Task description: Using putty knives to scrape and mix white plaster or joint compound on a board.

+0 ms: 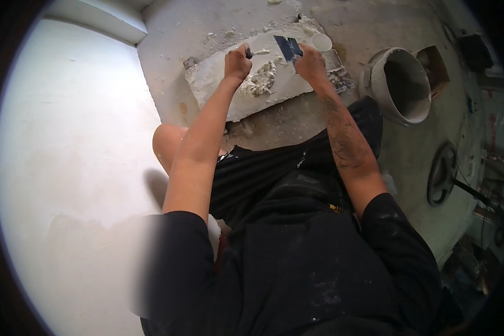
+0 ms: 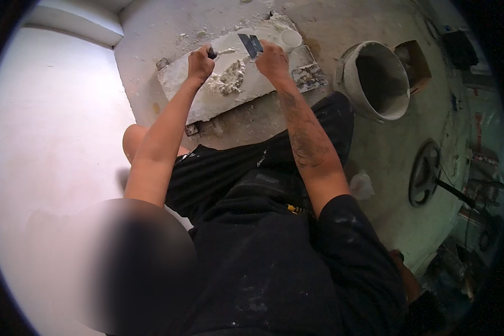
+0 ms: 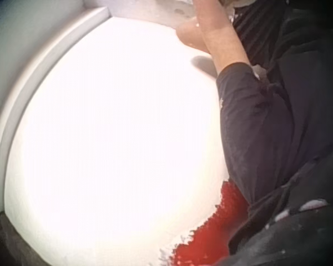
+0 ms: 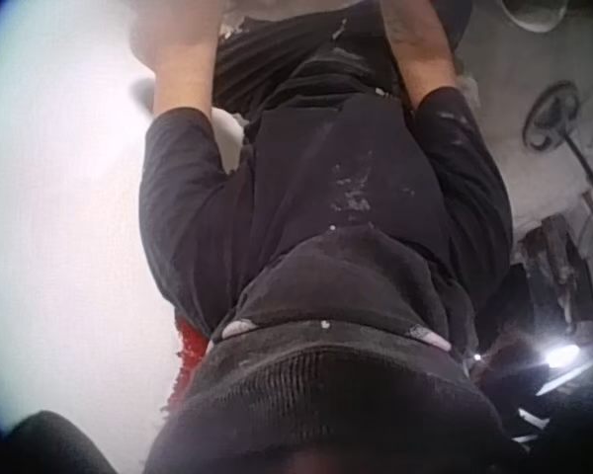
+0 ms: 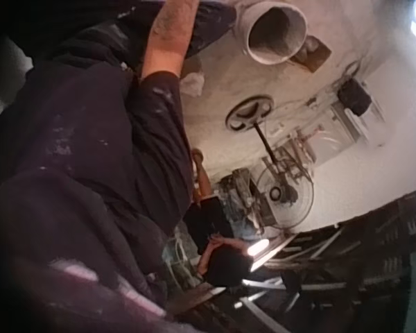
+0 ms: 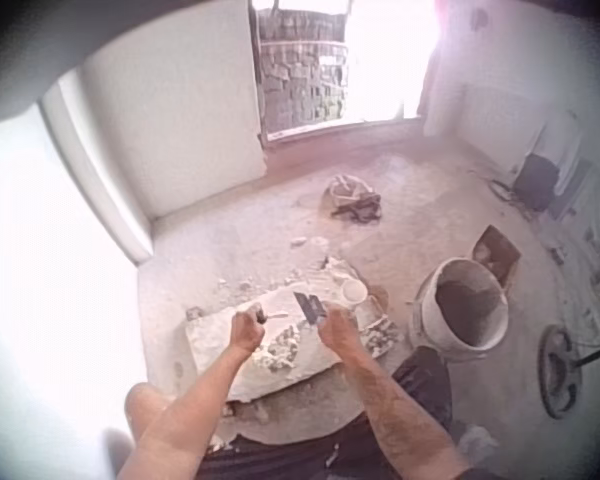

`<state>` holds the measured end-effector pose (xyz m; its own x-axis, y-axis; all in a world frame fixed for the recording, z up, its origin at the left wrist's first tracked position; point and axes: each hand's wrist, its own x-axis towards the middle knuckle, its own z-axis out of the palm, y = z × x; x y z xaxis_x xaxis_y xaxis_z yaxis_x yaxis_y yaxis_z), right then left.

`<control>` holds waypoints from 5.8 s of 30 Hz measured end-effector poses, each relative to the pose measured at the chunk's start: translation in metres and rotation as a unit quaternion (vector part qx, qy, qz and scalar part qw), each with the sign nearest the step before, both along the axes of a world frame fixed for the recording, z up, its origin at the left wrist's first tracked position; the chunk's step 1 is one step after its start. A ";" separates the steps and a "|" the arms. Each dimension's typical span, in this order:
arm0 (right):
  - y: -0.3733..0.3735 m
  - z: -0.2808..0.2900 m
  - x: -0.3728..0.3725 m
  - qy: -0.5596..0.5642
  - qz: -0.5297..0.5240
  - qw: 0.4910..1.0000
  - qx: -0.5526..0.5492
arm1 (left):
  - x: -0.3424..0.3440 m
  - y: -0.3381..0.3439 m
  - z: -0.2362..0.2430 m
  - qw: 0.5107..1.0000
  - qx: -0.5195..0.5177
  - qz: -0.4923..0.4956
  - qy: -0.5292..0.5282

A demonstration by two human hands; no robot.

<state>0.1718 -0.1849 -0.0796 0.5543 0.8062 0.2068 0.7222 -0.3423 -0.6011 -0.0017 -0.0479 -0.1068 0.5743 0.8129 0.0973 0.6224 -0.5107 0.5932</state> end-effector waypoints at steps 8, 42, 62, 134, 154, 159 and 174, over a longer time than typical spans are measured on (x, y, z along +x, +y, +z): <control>-0.025 0.018 0.004 -0.098 0.158 0.983 -0.005 | -0.018 -0.006 -0.007 0.981 0.163 -0.084 -0.068; 0.030 -0.017 -0.005 -0.048 0.275 0.960 -0.039 | -0.051 -0.005 0.006 0.961 0.013 -0.167 -0.221; 0.026 -0.019 -0.017 -0.223 0.237 0.924 0.199 | -0.024 -0.006 0.095 0.995 0.044 -0.039 -0.081; -0.003 -0.030 -0.016 0.074 0.105 0.991 0.041 | -0.040 -0.041 -0.043 0.937 0.065 0.330 -0.095; -0.041 -0.024 -0.032 0.064 0.235 0.968 0.054 | -0.032 -0.035 -0.021 0.823 -0.363 0.184 -0.397; -0.032 -0.041 -0.038 0.087 0.242 0.966 0.031 | -0.033 -0.041 -0.017 0.823 -0.389 0.229 -0.345; 0.031 -0.073 -0.023 0.018 0.228 0.974 0.006 | -0.051 -0.038 -0.021 0.947 0.059 0.297 -0.107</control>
<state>0.1483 -0.1543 -0.1529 0.1470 0.9679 0.2038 0.7755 0.0151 -0.6312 -0.0525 -0.0856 -0.1276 -0.0250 0.9626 0.2698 0.6921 -0.1781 0.6995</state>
